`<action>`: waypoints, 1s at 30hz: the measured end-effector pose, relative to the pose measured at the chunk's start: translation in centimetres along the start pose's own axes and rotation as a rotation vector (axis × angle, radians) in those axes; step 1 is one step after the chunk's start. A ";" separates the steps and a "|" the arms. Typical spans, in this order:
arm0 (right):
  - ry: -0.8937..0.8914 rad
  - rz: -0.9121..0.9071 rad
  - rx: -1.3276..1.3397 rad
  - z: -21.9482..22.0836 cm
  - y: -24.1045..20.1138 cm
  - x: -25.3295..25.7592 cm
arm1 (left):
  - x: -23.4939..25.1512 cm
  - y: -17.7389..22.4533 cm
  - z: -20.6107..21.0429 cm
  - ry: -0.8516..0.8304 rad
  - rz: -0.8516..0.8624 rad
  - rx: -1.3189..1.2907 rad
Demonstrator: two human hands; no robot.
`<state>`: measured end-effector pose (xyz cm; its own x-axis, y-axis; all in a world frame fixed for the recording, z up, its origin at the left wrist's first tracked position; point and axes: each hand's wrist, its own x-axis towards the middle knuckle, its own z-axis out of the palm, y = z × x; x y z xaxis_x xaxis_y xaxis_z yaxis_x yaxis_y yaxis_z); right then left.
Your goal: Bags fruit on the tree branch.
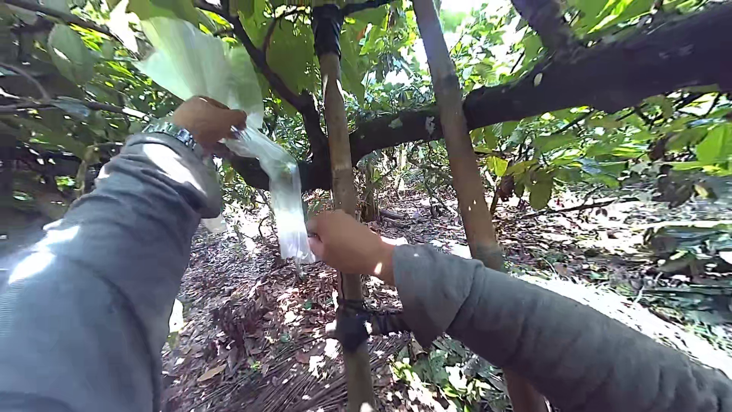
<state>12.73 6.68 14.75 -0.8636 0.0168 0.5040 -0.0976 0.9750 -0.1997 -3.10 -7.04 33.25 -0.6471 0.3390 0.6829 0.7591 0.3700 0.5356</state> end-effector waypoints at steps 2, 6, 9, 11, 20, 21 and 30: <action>-0.041 -0.031 -0.006 0.3 0.1 -0.7 | 0.0 0.6 0.0 0.027 -0.029 -0.204; -0.072 -0.074 -0.084 0.7 1.1 -0.7 | 0.5 1.0 0.9 0.043 0.000 -0.439; -0.186 -0.115 -0.085 -0.9 1.5 -0.9 | 0.3 1.2 1.9 0.071 0.032 -0.484; -0.216 -0.106 -0.064 -3.7 1.6 -0.7 | -0.1 1.6 1.8 0.058 0.097 -0.419; 0.412 0.057 0.499 -12.5 -3.4 7.7 | -2.0 4.0 0.5 -0.103 0.518 -0.132; 0.388 0.077 0.475 -11.9 -3.7 8.8 | -2.2 4.1 0.4 -0.106 0.557 -0.091; 0.433 -0.099 0.412 -9.6 -0.2 14.6 | -3.5 2.9 -2.0 0.041 0.372 0.095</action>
<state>4.86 8.88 30.18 -0.5696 0.1038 0.8154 -0.4253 0.8116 -0.4004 1.51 -8.92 33.40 -0.3243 0.4312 0.8420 0.9301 0.3079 0.2005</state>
